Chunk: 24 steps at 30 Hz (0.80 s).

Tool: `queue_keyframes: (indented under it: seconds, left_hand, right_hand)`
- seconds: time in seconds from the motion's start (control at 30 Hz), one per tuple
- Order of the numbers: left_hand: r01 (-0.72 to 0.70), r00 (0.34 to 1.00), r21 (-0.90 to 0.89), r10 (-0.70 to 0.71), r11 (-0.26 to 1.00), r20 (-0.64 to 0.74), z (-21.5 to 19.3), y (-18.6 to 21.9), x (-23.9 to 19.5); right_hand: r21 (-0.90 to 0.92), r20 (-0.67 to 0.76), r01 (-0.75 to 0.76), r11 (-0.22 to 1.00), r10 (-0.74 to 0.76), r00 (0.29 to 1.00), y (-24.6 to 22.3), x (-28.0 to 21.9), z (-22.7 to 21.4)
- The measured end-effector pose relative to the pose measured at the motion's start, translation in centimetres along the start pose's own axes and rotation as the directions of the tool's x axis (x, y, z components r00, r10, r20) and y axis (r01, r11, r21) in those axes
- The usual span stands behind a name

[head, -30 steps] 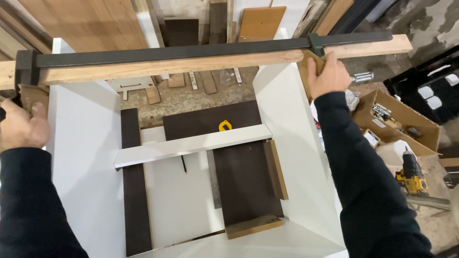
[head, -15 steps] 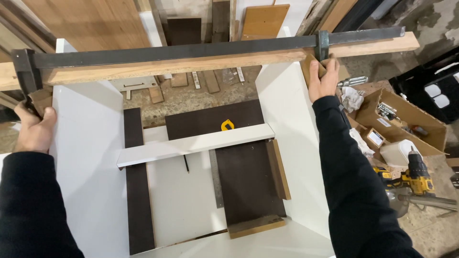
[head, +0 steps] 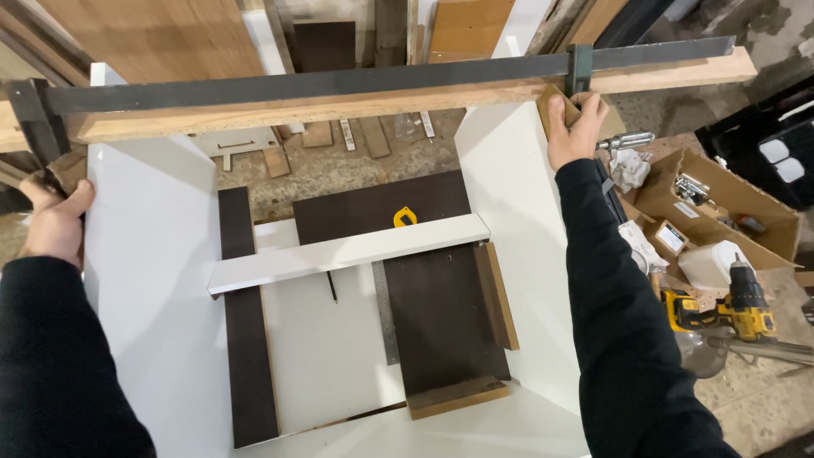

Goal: The person positions a wooden plank across a white cabinet frame and secures it with a bar clamp. They then retrieve small wooden blocks and place them under the clamp jaws to protect the wood. Finally, they insert a white panel into the cabinet frame and adjust its position.

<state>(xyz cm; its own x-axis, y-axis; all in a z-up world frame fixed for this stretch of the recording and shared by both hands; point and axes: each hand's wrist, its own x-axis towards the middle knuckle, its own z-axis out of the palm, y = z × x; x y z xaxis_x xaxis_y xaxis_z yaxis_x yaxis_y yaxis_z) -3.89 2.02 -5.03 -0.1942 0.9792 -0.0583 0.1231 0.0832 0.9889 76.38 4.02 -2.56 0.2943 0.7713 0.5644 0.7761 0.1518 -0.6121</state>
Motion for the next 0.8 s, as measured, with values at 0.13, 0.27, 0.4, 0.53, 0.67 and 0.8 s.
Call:
queue_keyframes:
  seconds: [0.13,0.27,0.4,0.53,0.67,0.8]
  left_hand:
    - [-0.121,0.993,0.046,0.121,0.992,-0.002,-1.0,-3.3,1.7]
    - [0.0,0.999,-0.009,0.0,1.0,-0.054,1.5,-2.4,1.3]
    - [-0.023,0.999,-0.277,0.013,0.961,-0.038,-1.2,-9.4,6.8]
    - [-0.041,0.994,-0.326,0.005,0.945,-0.112,0.2,-5.5,4.5]
    - [0.075,0.983,-0.333,-0.126,0.94,-0.134,0.7,-5.4,5.4]
    - [0.144,0.976,-0.194,-0.171,0.97,-0.132,2.1,-0.4,3.2]
  right_hand:
    - [-0.002,-0.008,0.017,1.0,-0.017,1.0,1.3,0.2,-0.3]
    - [-0.176,-0.055,0.179,0.968,-0.191,0.98,7.3,1.2,-0.3]
    - [0.092,0.046,0.105,0.99,-0.11,0.993,0.5,0.5,-1.2]
    - [-0.121,0.171,-0.061,0.991,0.081,0.982,16.3,0.9,3.6]
    - [-0.024,0.315,-0.076,0.997,0.08,0.946,17.1,1.1,4.1]
    - [-0.034,0.305,-0.079,0.996,0.086,0.949,18.6,1.0,4.1]
